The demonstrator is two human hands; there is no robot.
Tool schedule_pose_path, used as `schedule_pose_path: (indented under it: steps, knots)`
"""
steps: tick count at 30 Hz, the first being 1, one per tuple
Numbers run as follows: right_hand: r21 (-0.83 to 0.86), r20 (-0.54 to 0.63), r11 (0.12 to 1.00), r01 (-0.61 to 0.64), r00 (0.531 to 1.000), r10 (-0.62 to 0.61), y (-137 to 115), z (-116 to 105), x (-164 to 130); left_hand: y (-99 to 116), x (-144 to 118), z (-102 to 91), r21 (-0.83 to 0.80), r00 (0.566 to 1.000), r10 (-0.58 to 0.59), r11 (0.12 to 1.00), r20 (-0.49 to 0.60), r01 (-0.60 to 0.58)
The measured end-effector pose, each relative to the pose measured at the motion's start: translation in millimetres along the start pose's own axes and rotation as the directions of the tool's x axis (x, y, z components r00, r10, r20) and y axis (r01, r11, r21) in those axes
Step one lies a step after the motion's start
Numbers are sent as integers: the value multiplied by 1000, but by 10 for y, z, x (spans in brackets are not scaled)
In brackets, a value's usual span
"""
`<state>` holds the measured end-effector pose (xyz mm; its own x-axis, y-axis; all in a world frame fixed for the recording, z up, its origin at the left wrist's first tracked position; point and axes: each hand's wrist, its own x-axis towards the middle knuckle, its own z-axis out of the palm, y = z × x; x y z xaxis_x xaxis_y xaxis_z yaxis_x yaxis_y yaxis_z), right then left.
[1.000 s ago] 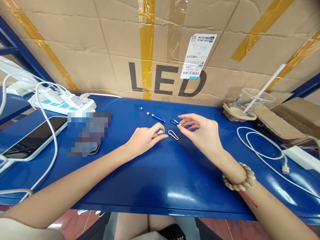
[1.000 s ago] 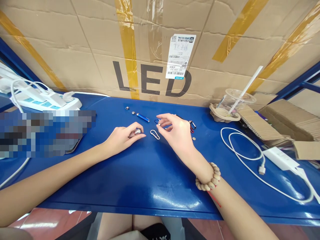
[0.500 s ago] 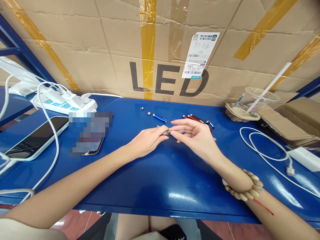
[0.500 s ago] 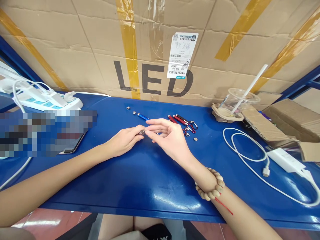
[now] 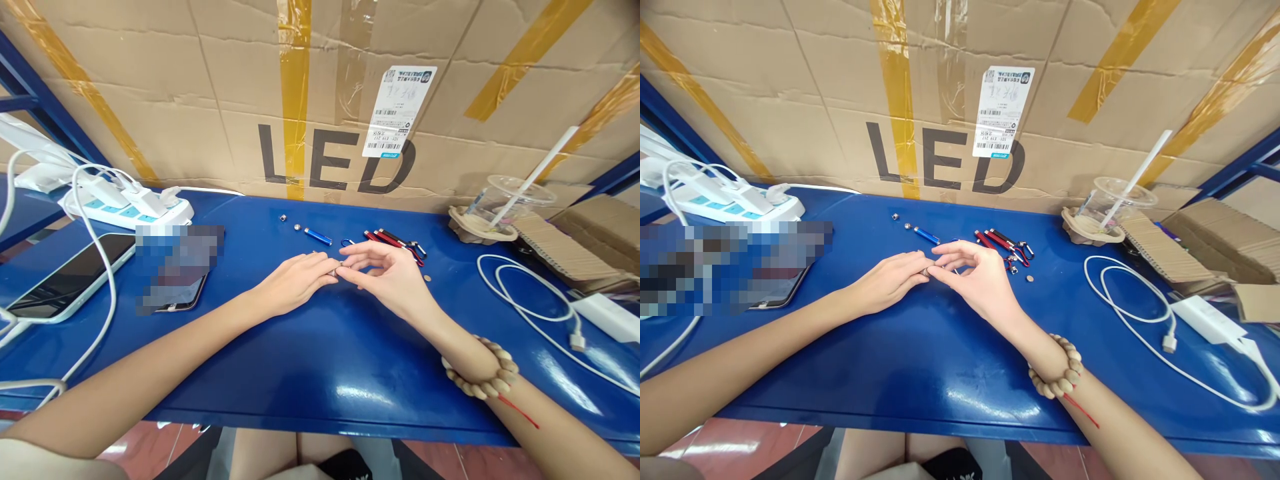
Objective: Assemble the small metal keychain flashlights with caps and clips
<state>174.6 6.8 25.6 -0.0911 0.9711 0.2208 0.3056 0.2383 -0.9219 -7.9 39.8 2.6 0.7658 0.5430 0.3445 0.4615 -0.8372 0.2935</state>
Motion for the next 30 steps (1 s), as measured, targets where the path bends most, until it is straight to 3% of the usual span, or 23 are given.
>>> schedule_pose_path:
  steps: [9,13,18,21,24,27,30]
  knots:
    - [207,11,970,-125,992,125,-29,-51,18,34,10,-17,-22,999,-35,999,-36,34]
    - [89,-23,995,-48,998,51,-24,-39,10,45,12,-30,-32,998,-53,998,-24,52]
    - [-184,-55,979,83,994,-94,-9,-18,-10,51,15,-39,-27,998,-56,998,-25,55]
    - [-509,-91,845,162,966,-241,-10,-51,-9,48,10,-32,-20,998,-44,999,-36,43]
    - [-802,-19,567,185,942,-335,8,-133,13,44,4,-25,-19,998,-44,999,-42,43]
    - [-909,24,392,139,959,-284,68,-227,45,43,3,-27,-26,997,-58,998,-50,57]
    - [-939,35,328,105,976,-214,142,-276,67,45,7,-31,-31,996,-72,997,-50,70]
